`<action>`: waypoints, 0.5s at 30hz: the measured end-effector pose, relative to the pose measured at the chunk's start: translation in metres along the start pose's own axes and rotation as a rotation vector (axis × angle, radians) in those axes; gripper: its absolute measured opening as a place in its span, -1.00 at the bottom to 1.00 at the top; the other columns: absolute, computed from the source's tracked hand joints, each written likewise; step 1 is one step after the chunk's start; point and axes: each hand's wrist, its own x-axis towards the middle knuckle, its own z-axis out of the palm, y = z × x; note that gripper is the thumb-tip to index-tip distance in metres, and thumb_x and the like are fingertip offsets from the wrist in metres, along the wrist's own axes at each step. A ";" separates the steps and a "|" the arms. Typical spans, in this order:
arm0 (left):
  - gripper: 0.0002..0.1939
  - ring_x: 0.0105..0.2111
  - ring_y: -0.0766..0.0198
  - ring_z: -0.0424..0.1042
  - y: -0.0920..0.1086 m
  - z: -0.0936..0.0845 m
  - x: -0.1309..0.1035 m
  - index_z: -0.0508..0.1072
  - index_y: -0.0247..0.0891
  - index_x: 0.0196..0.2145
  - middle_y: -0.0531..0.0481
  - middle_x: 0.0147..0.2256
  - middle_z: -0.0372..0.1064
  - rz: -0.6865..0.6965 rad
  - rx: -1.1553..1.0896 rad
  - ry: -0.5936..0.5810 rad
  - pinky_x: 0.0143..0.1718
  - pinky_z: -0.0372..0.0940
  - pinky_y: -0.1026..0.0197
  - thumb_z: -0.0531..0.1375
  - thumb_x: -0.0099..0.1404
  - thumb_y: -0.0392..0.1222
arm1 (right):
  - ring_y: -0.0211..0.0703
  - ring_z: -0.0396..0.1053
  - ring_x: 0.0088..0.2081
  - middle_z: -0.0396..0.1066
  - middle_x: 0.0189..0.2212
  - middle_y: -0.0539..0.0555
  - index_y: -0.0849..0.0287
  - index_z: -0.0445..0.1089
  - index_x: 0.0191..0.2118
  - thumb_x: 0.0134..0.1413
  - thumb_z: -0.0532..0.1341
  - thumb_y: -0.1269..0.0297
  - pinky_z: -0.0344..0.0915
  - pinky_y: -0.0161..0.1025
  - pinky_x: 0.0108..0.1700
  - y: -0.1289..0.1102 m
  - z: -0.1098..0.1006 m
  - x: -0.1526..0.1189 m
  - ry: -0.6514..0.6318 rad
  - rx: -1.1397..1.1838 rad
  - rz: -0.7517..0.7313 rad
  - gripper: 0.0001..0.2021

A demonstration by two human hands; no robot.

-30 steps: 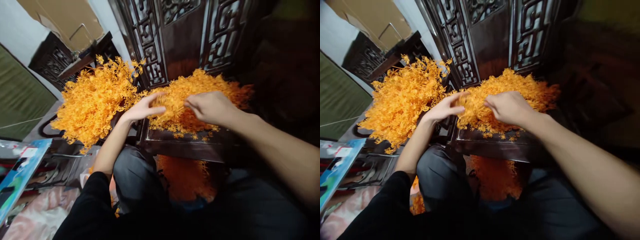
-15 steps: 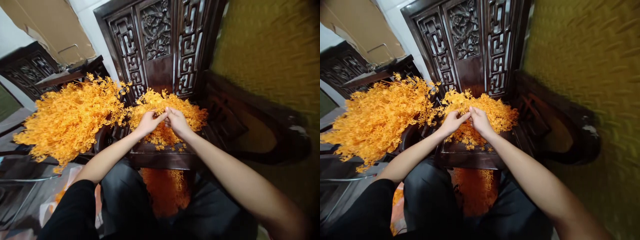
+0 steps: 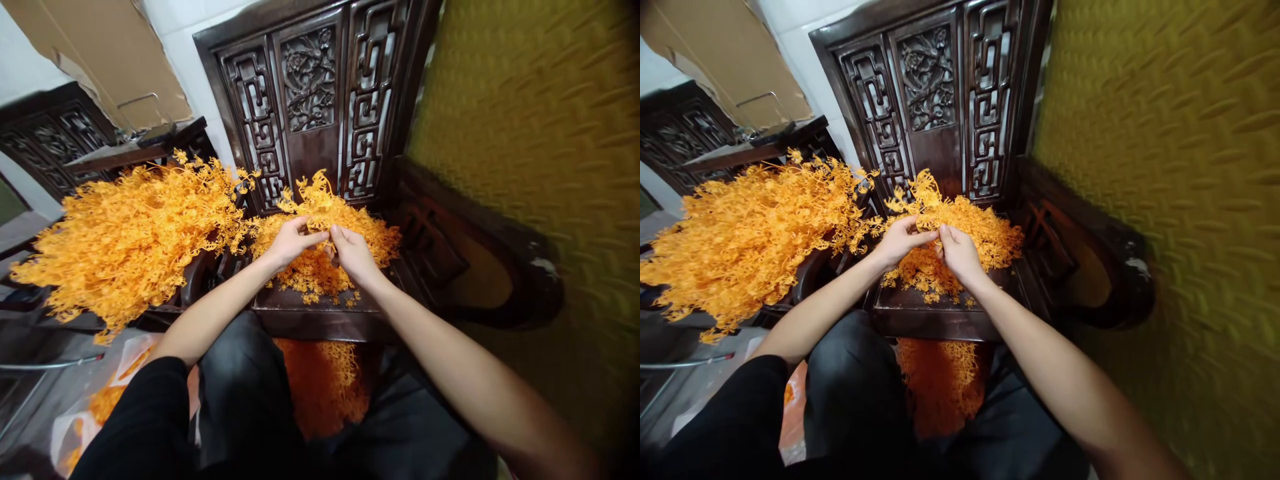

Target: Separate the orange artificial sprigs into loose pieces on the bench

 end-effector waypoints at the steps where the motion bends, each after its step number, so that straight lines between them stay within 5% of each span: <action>1: -0.62 -0.36 0.31 0.47 0.000 0.001 -0.001 0.51 -0.31 -0.27 -0.05 -0.29 0.54 -0.002 0.017 -0.003 -0.35 0.40 0.24 0.50 0.05 -0.06 | -0.31 0.12 -0.63 0.29 -0.60 -0.04 0.13 0.31 -0.39 0.15 0.15 -0.43 0.05 -0.31 -0.57 0.001 -0.002 0.000 0.000 -0.052 -0.023 -0.38; 10: -0.88 -0.46 0.41 0.38 0.002 0.014 0.000 0.36 -0.22 -0.22 0.08 -0.38 0.41 -0.089 -0.145 0.216 -0.48 0.32 0.36 0.21 0.36 -0.15 | -0.29 0.14 -0.60 0.18 -0.63 -0.08 0.16 0.36 -0.40 0.28 0.12 -0.26 0.13 -0.30 -0.50 -0.001 -0.007 0.000 -0.217 -0.195 -0.065 -0.47; 15: -0.78 -0.44 0.40 0.40 0.005 0.011 -0.005 0.39 -0.27 -0.32 0.07 -0.40 0.39 -0.140 -0.136 0.008 -0.40 0.37 0.32 0.37 0.19 -0.19 | -0.28 0.12 -0.60 0.16 -0.64 -0.09 0.14 0.28 -0.40 0.31 0.08 -0.16 0.09 -0.29 -0.49 0.000 -0.011 0.004 -0.219 -0.261 -0.019 -0.54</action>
